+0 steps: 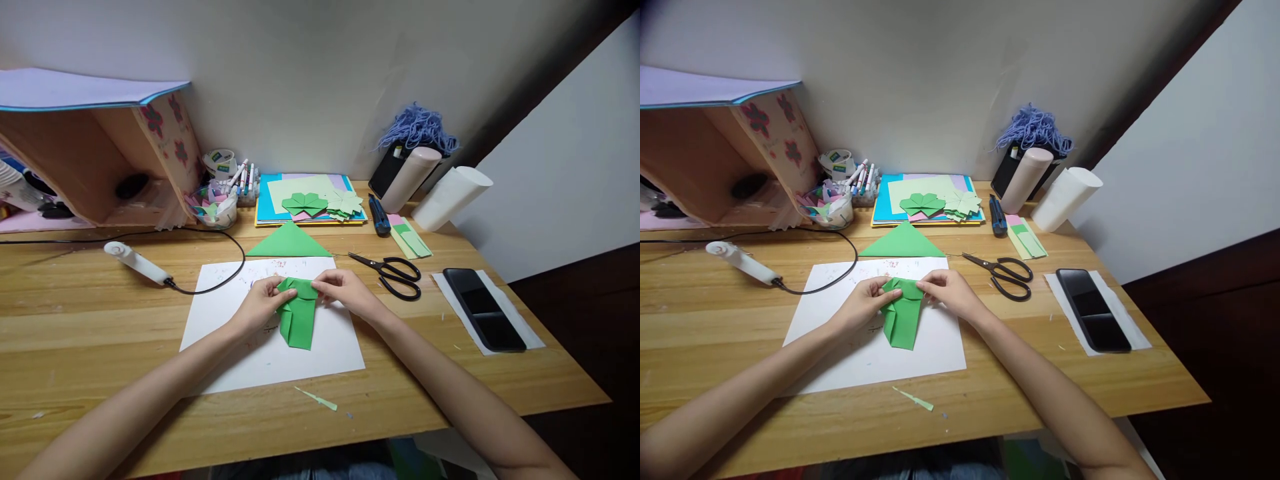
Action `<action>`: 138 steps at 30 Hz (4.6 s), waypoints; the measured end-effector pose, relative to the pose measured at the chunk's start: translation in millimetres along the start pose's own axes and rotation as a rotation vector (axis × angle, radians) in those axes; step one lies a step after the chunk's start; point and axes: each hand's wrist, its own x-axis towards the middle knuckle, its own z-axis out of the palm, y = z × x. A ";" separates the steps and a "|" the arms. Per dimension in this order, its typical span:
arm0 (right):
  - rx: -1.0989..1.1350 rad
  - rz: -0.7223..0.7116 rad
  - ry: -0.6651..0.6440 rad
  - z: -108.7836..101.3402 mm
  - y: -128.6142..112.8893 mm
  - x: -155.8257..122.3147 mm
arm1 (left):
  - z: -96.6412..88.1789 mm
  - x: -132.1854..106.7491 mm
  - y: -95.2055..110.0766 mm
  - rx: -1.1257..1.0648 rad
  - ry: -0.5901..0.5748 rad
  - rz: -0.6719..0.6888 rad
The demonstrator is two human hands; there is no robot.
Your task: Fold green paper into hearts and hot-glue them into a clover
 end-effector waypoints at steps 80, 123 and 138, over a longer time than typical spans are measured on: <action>-0.319 -0.256 -0.112 13.0 7.8 3.8 | -5.2 -2.3 4.1 -0.008 -0.034 0.056; -0.157 -0.318 0.315 15.0 13.8 2.4 | 2.4 -4.3 3.0 -0.261 -0.034 -0.088; -1.075 -0.713 0.241 15.1 13.4 -1.3 | 2.7 -0.7 -1.4 -0.190 0.015 0.000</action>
